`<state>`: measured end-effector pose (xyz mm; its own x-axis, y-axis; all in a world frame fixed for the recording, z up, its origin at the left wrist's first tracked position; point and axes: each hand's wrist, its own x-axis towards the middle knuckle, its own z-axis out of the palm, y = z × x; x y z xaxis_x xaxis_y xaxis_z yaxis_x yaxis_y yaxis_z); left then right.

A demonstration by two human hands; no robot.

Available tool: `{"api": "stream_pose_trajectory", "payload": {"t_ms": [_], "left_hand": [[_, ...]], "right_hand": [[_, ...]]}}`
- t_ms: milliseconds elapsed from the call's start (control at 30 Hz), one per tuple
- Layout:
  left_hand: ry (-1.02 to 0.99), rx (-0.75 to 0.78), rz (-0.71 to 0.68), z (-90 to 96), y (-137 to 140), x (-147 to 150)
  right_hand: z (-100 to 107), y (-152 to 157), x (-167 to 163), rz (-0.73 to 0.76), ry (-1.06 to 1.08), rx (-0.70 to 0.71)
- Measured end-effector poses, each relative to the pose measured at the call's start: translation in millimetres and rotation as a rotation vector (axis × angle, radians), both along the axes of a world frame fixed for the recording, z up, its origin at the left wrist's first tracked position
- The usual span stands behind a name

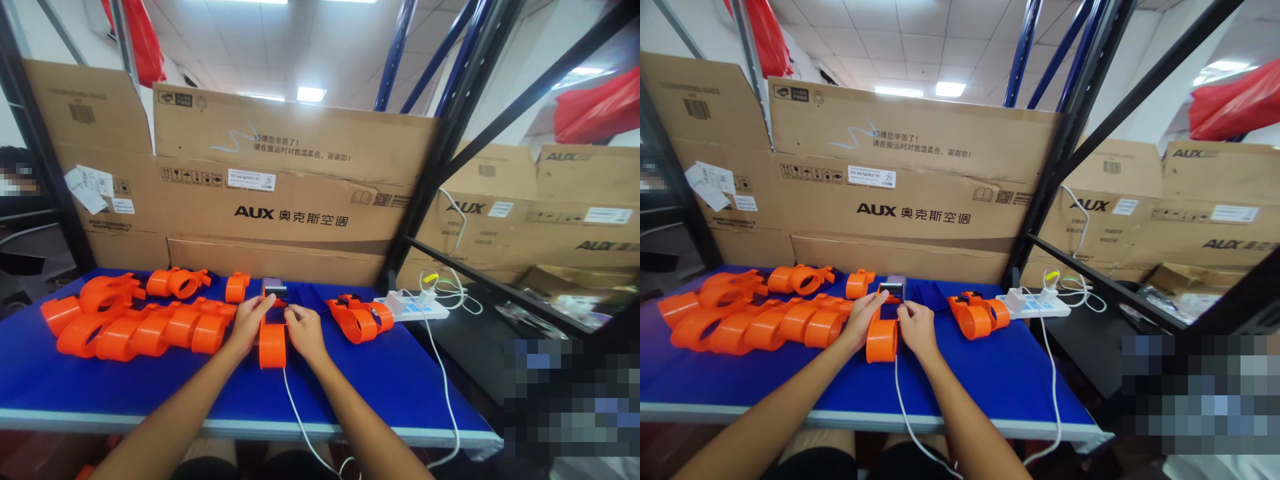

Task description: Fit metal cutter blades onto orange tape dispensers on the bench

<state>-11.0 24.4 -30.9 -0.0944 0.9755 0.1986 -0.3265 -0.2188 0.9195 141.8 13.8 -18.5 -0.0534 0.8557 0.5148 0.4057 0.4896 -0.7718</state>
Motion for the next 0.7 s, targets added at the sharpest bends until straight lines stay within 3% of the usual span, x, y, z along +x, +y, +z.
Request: {"api": "stream_pose_trajectory", "payload": {"t_ms": [700], "left_hand": [[-0.002, 0.023, 0.037, 7.0, -2.3, 1.4]], "right_hand": [[-0.8, -1.5, -1.7, -0.032, -0.019, 0.018]]}}
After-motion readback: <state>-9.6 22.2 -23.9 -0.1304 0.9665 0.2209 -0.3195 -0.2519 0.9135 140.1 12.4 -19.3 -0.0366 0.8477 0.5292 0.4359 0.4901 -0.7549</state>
